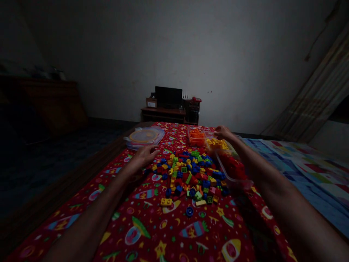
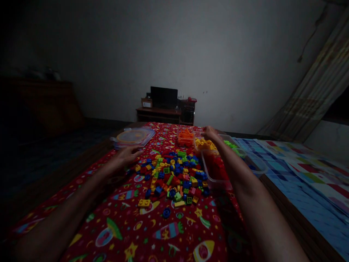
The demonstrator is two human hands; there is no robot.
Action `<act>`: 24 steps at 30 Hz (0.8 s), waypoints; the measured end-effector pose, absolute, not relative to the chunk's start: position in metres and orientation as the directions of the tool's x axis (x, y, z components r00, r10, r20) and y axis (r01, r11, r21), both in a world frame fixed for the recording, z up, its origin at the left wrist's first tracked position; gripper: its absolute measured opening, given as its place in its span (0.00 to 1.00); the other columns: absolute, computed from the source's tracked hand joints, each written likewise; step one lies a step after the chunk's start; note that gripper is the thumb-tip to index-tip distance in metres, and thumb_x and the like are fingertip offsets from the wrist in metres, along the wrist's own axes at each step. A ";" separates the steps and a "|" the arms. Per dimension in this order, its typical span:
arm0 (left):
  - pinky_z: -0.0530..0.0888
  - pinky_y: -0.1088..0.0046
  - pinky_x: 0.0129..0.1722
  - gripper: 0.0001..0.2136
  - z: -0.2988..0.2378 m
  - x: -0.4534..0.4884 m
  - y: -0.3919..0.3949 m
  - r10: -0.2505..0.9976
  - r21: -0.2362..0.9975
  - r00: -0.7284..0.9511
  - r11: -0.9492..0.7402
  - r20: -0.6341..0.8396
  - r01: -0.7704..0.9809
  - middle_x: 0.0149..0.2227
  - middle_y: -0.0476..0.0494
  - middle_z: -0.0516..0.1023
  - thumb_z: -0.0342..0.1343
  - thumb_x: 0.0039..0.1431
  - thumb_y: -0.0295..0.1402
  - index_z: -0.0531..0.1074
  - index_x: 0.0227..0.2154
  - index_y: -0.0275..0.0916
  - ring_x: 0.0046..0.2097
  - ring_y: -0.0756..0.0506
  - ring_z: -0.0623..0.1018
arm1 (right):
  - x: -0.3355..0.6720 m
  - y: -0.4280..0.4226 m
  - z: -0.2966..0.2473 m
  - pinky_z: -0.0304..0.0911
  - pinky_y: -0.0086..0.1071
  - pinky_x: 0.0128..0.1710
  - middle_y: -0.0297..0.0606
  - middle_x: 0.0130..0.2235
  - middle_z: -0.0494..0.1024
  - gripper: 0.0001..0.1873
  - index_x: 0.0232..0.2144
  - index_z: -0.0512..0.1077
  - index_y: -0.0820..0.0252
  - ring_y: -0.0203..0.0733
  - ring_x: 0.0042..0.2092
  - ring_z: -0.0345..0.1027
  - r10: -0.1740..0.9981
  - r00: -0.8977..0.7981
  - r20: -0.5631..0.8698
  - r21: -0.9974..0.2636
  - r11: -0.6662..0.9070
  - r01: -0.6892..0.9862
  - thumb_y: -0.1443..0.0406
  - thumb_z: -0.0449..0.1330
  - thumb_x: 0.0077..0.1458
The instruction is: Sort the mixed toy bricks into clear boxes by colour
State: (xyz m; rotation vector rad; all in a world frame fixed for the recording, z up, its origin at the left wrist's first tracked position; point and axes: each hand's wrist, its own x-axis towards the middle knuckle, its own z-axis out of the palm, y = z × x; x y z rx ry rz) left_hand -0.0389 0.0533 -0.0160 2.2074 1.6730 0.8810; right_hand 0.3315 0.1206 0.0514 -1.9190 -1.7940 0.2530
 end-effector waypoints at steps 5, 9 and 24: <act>0.69 0.64 0.49 0.21 -0.044 -0.033 0.056 0.930 0.564 0.208 -0.351 0.303 0.748 0.44 0.38 0.78 0.44 0.57 0.43 0.74 0.41 0.35 0.49 0.39 0.74 | 0.312 0.134 0.052 0.61 0.29 0.36 0.50 0.38 0.77 0.16 0.42 0.72 0.68 0.44 0.39 0.70 0.919 -0.006 0.393 -0.227 0.103 0.968 0.67 0.59 0.50; 0.62 0.65 0.56 0.26 -0.066 -0.031 0.052 0.934 0.613 0.214 -0.350 0.286 0.708 0.55 0.38 0.69 0.38 0.59 0.47 0.68 0.51 0.37 0.58 0.42 0.66 | 0.263 0.121 0.043 0.60 0.28 0.33 0.45 0.36 0.78 0.13 0.40 0.75 0.65 0.40 0.35 0.70 0.917 -0.300 0.264 -0.206 0.357 0.911 0.68 0.55 0.52; 0.64 0.64 0.56 0.22 -0.053 0.036 0.032 0.835 0.619 0.442 -0.544 0.329 0.567 0.53 0.37 0.71 0.43 0.58 0.42 0.69 0.50 0.35 0.55 0.42 0.69 | 0.237 0.063 0.023 0.58 0.25 0.31 0.39 0.33 0.78 0.21 0.36 0.78 0.62 0.36 0.32 0.67 0.818 -0.560 0.132 -0.224 0.575 0.787 0.77 0.53 0.41</act>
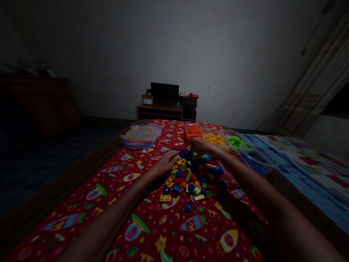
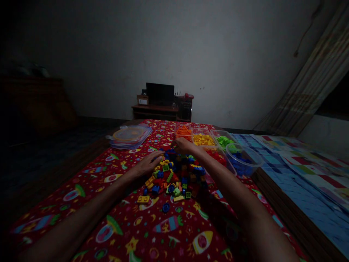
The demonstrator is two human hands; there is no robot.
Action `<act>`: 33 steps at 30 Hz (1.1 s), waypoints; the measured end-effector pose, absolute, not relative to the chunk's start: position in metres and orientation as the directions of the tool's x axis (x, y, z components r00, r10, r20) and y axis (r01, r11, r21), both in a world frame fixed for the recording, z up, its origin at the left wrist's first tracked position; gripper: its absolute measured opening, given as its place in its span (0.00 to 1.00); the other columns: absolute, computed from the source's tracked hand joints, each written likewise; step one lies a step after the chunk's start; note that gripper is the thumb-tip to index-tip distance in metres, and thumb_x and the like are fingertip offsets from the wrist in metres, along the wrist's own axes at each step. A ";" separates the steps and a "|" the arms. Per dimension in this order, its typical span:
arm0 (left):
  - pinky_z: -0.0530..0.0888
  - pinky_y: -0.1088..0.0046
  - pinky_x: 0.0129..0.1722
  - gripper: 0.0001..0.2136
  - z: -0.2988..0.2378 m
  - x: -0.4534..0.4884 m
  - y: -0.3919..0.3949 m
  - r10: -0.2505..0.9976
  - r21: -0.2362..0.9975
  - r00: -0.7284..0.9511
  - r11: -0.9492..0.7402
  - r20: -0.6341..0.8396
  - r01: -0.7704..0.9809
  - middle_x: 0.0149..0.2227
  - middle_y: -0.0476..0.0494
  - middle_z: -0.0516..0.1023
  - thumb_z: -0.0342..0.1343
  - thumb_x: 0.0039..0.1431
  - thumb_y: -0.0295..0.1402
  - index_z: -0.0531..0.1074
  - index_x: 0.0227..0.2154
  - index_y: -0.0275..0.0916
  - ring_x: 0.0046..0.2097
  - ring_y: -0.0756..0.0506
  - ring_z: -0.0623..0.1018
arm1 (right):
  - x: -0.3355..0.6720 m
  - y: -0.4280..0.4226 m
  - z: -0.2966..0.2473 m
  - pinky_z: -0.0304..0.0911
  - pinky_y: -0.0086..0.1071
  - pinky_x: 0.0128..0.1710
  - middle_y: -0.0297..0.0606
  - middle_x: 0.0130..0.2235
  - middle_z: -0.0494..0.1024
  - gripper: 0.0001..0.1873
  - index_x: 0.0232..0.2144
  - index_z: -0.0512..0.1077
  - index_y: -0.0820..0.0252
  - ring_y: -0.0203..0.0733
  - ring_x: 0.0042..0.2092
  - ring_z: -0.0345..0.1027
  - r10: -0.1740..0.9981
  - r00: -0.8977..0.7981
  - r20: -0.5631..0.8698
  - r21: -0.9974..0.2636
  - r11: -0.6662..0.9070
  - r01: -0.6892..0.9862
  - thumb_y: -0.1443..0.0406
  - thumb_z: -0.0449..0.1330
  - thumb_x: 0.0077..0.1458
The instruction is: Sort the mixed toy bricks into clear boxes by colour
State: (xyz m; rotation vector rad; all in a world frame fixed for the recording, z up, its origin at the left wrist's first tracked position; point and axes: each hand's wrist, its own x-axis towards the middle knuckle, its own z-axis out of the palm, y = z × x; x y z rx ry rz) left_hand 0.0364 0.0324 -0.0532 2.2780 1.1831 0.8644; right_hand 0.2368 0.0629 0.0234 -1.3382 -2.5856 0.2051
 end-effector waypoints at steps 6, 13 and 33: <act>0.69 0.67 0.49 0.19 -0.046 0.032 0.035 0.822 0.625 0.426 -0.565 0.377 0.538 0.44 0.41 0.77 0.45 0.56 0.41 0.76 0.41 0.36 0.47 0.42 0.75 | 0.254 0.046 0.033 0.46 0.26 0.22 0.34 0.20 0.68 0.14 0.25 0.74 0.68 0.30 0.22 0.53 0.920 -0.335 0.206 -0.250 0.380 0.891 0.70 0.49 0.51; 0.70 0.68 0.46 0.18 -0.030 0.025 0.035 0.872 0.664 0.247 -0.483 0.422 0.571 0.43 0.43 0.79 0.43 0.57 0.37 0.75 0.42 0.36 0.44 0.43 0.76 | 0.237 0.064 0.029 0.49 0.24 0.25 0.36 0.27 0.73 0.10 0.32 0.75 0.66 0.31 0.27 0.59 0.871 -0.418 0.259 -0.192 0.470 0.861 0.70 0.54 0.52; 0.71 0.68 0.46 0.16 -0.062 0.004 0.052 0.845 0.500 0.264 -0.496 0.464 0.710 0.41 0.42 0.79 0.45 0.55 0.32 0.76 0.38 0.38 0.44 0.44 0.77 | 0.222 0.077 0.010 0.50 0.25 0.23 0.33 0.22 0.68 0.20 0.25 0.74 0.69 0.30 0.24 0.57 0.899 -0.429 0.090 -0.477 0.417 0.774 0.53 0.59 0.47</act>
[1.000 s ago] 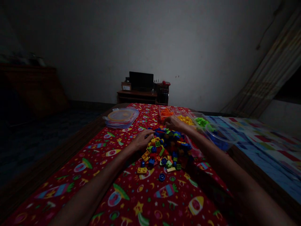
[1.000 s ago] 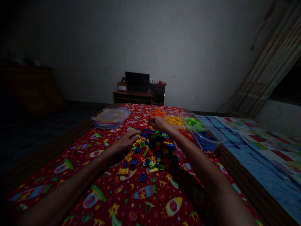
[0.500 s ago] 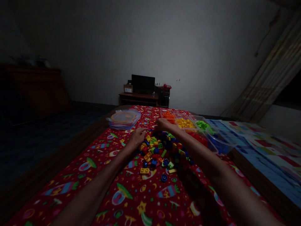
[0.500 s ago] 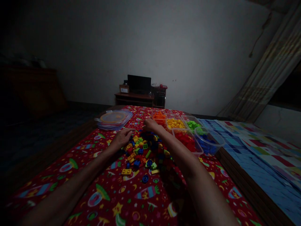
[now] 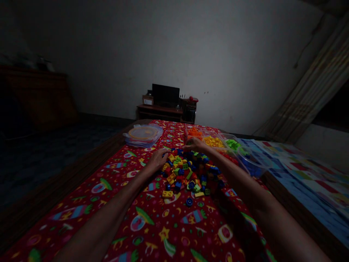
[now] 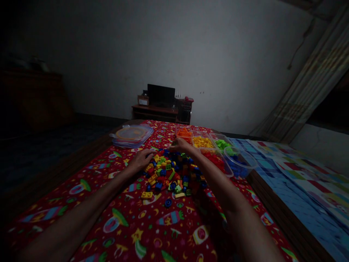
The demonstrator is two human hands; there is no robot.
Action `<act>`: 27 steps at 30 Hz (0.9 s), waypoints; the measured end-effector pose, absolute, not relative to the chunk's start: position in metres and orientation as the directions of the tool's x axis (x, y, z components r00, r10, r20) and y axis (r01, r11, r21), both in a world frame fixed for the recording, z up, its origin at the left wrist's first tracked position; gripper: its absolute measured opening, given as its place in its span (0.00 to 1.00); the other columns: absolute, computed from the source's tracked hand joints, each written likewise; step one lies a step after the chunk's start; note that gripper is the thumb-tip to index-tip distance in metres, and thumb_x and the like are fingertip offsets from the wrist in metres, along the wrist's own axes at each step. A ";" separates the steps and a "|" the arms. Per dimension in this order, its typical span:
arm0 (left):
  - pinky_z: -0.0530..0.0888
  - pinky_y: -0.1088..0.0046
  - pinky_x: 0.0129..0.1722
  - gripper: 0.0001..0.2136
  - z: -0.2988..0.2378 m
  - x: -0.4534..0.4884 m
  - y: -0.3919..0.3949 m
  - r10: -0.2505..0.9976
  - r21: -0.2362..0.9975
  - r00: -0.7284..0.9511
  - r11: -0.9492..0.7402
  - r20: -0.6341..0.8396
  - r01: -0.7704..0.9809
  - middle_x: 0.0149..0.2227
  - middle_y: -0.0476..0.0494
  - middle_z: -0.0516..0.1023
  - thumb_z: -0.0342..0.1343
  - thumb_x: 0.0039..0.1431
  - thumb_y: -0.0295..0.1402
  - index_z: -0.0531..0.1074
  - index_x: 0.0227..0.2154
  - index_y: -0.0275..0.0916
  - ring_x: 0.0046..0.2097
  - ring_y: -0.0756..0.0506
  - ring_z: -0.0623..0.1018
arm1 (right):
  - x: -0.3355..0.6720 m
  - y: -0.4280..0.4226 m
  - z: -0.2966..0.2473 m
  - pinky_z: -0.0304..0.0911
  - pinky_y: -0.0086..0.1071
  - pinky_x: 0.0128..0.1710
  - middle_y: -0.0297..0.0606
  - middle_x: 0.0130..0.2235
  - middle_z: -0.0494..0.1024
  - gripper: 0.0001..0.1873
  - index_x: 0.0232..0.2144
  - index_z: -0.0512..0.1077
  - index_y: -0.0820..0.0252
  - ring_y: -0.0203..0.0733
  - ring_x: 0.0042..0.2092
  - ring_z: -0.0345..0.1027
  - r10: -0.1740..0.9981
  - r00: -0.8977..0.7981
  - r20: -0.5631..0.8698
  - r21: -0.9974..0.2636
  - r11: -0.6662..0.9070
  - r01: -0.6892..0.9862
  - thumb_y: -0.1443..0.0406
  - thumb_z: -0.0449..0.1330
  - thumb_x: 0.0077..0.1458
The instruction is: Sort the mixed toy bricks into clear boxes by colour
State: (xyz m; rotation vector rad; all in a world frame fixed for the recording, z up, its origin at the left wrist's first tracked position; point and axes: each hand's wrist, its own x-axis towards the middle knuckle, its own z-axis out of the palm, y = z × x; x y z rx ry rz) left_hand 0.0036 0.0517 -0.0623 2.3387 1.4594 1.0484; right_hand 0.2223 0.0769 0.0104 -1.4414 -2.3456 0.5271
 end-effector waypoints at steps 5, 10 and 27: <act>0.69 0.65 0.49 0.20 -0.042 0.026 0.036 0.742 0.512 0.392 -0.664 0.544 0.545 0.48 0.42 0.76 0.52 0.52 0.39 0.72 0.47 0.39 0.48 0.42 0.74 | 0.225 0.048 0.007 0.49 0.24 0.22 0.29 0.21 0.64 0.26 0.31 0.72 0.65 0.30 0.23 0.55 0.917 -0.386 0.102 -0.691 0.344 0.636 0.46 0.59 0.42; 0.72 0.69 0.39 0.13 -0.034 0.048 0.016 0.780 0.533 0.430 -0.625 0.454 0.571 0.35 0.44 0.80 0.52 0.53 0.37 0.77 0.35 0.37 0.36 0.44 0.77 | 0.220 0.015 0.000 0.49 0.24 0.21 0.26 0.19 0.63 0.27 0.30 0.69 0.63 0.29 0.22 0.54 0.933 -0.349 0.084 -0.830 0.259 0.494 0.46 0.62 0.37; 0.70 0.63 0.48 0.22 -0.043 0.037 0.027 0.725 0.431 0.484 -0.684 0.490 0.588 0.47 0.37 0.76 0.51 0.54 0.43 0.71 0.48 0.36 0.47 0.40 0.74 | 0.259 -0.010 0.006 0.58 0.26 0.32 0.38 0.33 0.76 0.13 0.37 0.74 0.62 0.35 0.34 0.67 0.846 -0.306 0.436 -0.489 0.508 0.709 0.60 0.57 0.54</act>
